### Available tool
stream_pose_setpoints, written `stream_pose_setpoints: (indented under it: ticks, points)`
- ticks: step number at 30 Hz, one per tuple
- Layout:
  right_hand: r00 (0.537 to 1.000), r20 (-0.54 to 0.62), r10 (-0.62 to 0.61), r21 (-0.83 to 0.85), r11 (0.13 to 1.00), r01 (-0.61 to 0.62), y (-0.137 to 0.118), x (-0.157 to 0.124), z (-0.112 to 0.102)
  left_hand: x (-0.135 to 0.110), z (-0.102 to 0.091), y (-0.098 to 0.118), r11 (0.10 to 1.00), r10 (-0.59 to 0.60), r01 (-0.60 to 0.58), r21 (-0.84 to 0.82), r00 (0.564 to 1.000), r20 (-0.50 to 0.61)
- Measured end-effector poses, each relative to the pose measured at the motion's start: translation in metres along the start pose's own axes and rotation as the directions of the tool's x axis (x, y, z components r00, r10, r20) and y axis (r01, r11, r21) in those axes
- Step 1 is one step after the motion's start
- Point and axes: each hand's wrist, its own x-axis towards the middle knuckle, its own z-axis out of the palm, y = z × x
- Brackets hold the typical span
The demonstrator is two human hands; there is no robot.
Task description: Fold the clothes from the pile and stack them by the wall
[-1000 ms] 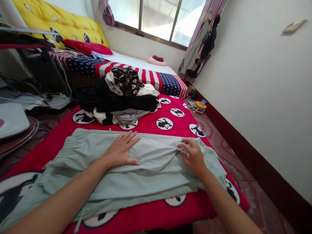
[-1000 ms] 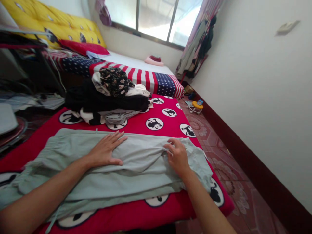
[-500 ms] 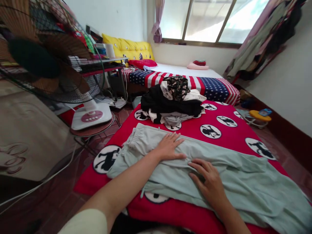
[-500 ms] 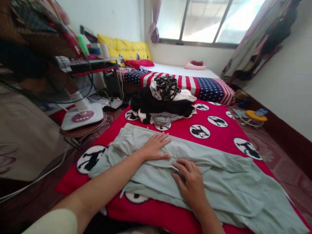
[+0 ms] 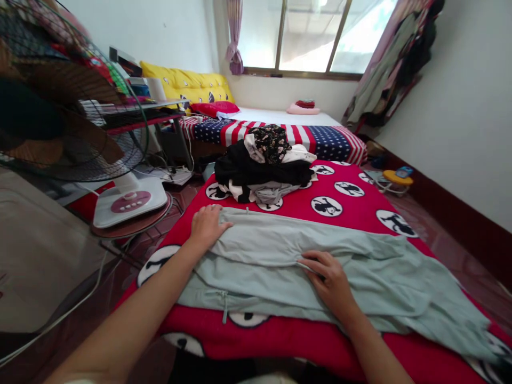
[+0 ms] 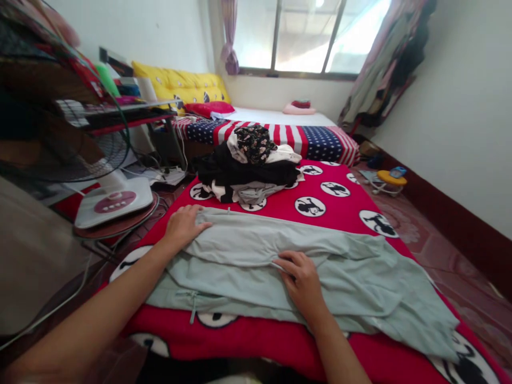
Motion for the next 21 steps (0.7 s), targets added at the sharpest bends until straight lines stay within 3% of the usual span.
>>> stream_pose_setpoints:
  ticks: [3,9,13,15,17,21]
  points:
    - [1.000,-0.002,0.014,0.011,1.000,-0.014,-0.005,0.003,-0.002,0.001,0.000,-0.010,0.996,0.080,-0.078,-0.036,0.994,0.075]
    - [0.999,-0.030,0.042,0.004,0.999,-0.042,-0.022,0.013,-0.003,0.025,-0.016,-0.022,0.997,0.075,-0.075,-0.019,0.997,0.003]
    - [0.996,0.019,0.091,-0.035,0.995,-0.090,-0.038,0.012,0.004,0.038,-0.011,-0.028,0.984,0.162,-0.161,0.080,0.987,-0.007]
    - [0.992,0.025,0.126,-0.016,0.992,-0.126,-0.044,0.011,0.004,0.038,-0.001,-0.017,0.977,0.215,-0.215,0.010,0.975,-0.046]
    - [0.985,-0.015,0.173,0.041,0.984,-0.173,-0.043,0.014,-0.002,0.033,0.008,0.007,0.930,0.305,-0.310,-0.198,0.951,-0.058]
    - [0.928,-0.200,0.315,0.149,0.946,-0.290,-0.006,0.023,-0.036,0.012,0.016,0.078,0.671,0.535,-0.452,-0.588,0.844,-0.039]
